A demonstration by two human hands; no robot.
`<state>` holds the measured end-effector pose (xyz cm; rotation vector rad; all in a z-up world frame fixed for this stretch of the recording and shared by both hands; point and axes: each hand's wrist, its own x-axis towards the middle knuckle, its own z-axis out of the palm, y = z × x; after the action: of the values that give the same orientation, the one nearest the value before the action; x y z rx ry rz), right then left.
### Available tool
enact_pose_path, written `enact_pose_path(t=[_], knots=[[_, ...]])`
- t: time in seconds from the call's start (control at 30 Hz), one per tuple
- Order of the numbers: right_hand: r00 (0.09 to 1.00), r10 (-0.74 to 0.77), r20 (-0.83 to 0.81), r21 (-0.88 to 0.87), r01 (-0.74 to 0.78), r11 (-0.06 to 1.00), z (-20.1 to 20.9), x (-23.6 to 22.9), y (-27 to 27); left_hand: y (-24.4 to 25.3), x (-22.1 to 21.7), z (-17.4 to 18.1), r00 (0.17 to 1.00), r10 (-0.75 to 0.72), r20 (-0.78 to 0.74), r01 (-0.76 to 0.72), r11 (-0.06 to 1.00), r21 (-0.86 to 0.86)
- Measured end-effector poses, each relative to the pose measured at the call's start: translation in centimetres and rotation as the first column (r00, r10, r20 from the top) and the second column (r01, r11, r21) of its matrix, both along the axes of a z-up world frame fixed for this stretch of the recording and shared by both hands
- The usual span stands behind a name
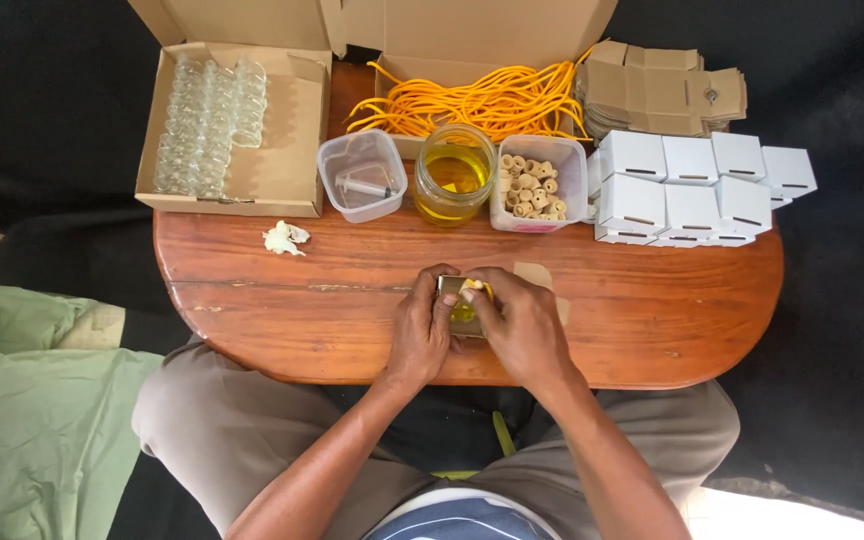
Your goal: Assembling a perfume bottle hanging accessory by threading a cord through a wooden bead and then folding a small cardboard box to package it.
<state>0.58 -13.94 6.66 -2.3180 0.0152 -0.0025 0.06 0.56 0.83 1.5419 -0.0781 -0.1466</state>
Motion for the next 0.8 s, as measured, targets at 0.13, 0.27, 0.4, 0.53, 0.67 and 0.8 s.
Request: enact_pose_path(t=[0.13,0.27,0.4,0.53,0.67,0.8], knots=[[0.998,0.022,-0.060,-0.025,-0.024,0.999,-0.8,0.2,0.6,0.1,-0.2,1.7,0.998,0.016,0.061,-0.023,0.993,0.112],[0.997,0.058,-0.043,-0.132,-0.064,0.989,-0.7,-0.3,1.4,0.1,0.2,-1.1,0.993,0.031,0.114,-0.053,0.979,0.197],[0.996,0.088,-0.021,-0.163,-0.091,0.982,1.1,-0.9,1.2,0.1,0.2,-1.2,0.994,0.030,0.109,-0.050,0.980,0.190],[0.990,0.134,-0.038,-0.017,-0.135,0.991,5.3,-1.3,1.5,0.0,0.1,-1.5,0.994,0.034,0.108,-0.055,0.980,0.191],[0.999,0.029,0.015,-0.016,-0.029,0.999,2.8,-2.1,0.3,0.1,0.2,-1.4,0.993,0.039,0.114,-0.060,0.980,0.190],[0.985,-0.058,0.163,0.050,0.050,0.997,-0.5,-2.4,0.7,0.2,0.1,-1.8,0.991,0.030,0.127,-0.052,0.984,0.172]])
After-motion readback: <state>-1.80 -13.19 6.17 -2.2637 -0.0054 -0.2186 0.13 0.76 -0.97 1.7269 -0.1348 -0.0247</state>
